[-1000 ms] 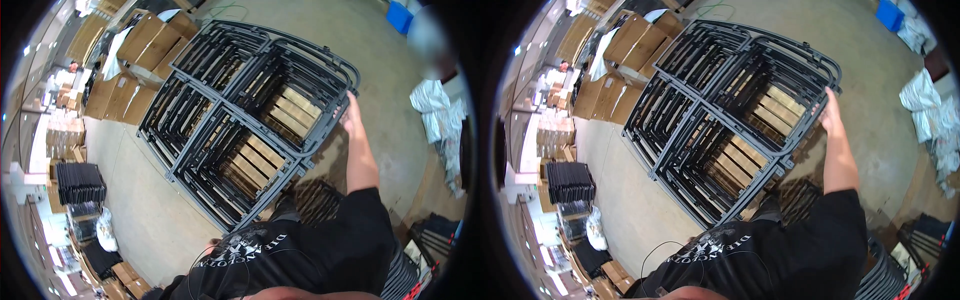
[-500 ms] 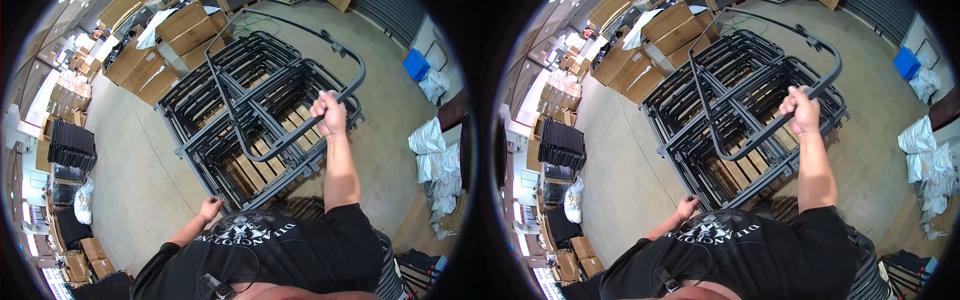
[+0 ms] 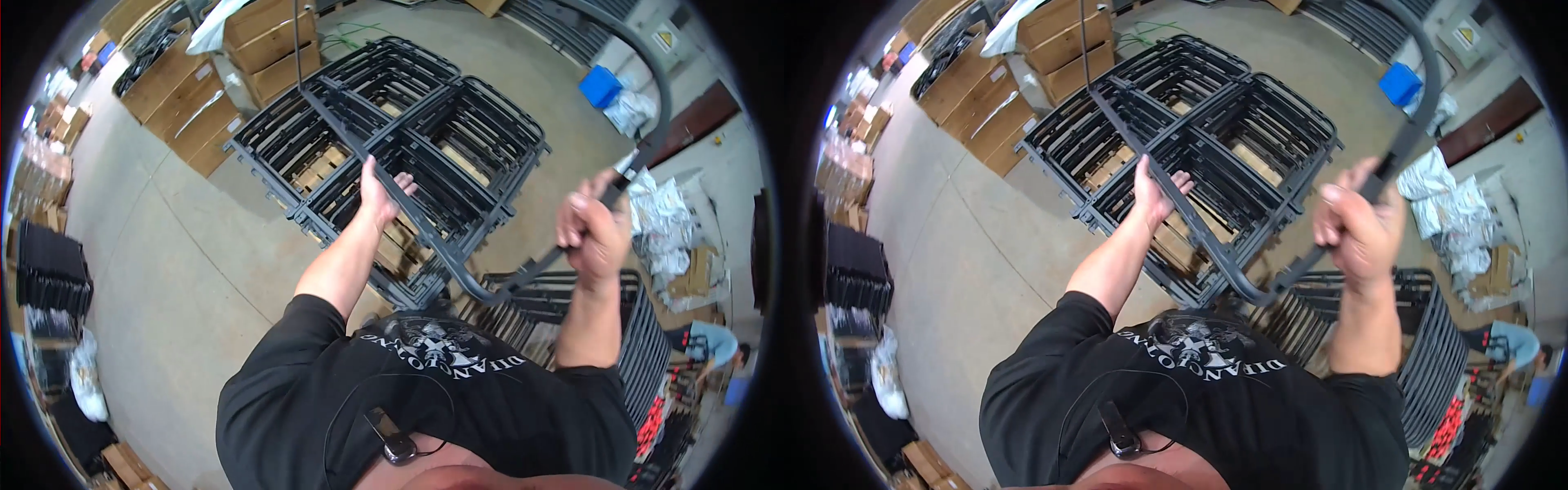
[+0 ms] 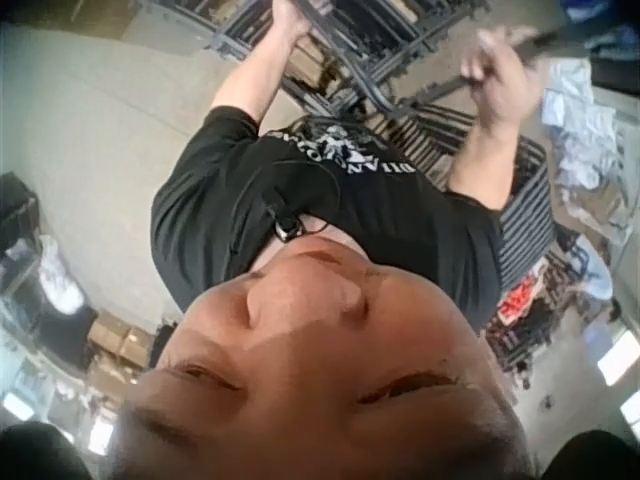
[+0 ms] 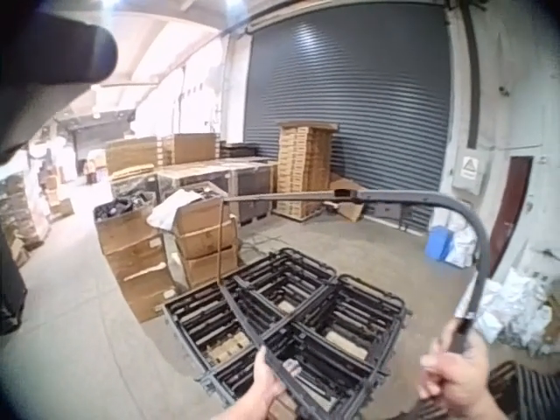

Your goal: Assembling plastic caps and fasteners onto metal furniture frames at a warehouse workstation.

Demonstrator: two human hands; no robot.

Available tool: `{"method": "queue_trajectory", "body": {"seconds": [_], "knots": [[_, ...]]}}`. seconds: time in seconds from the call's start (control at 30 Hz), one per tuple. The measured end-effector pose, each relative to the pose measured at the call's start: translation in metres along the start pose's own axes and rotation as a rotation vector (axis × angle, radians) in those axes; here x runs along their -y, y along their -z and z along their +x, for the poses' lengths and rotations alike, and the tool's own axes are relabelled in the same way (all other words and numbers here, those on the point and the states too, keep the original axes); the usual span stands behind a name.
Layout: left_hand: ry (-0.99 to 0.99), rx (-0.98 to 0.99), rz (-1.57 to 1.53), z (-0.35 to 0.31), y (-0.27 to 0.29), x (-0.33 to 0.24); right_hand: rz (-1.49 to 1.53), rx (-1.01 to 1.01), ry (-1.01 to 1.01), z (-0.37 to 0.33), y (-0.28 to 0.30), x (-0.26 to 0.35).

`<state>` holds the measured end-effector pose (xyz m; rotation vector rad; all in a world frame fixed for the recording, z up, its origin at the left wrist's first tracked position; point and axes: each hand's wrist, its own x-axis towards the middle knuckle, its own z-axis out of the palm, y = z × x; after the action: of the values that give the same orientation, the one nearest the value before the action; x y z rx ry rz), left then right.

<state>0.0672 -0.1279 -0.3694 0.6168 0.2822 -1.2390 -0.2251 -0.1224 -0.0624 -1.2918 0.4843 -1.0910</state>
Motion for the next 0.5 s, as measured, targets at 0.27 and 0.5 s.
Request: {"method": "queue_trajectory", "body": {"seconds": [0.27,0.5], "knots": [[0.119,0.107,0.275,-0.114,-0.045,0.101,-0.223,-0.208,0.179,-0.156,0.002,0.125],[0.456,0.389,0.459,-0.15,-0.096,0.199,-0.473,-0.395,0.384,-0.272,-0.024,0.166]]}}
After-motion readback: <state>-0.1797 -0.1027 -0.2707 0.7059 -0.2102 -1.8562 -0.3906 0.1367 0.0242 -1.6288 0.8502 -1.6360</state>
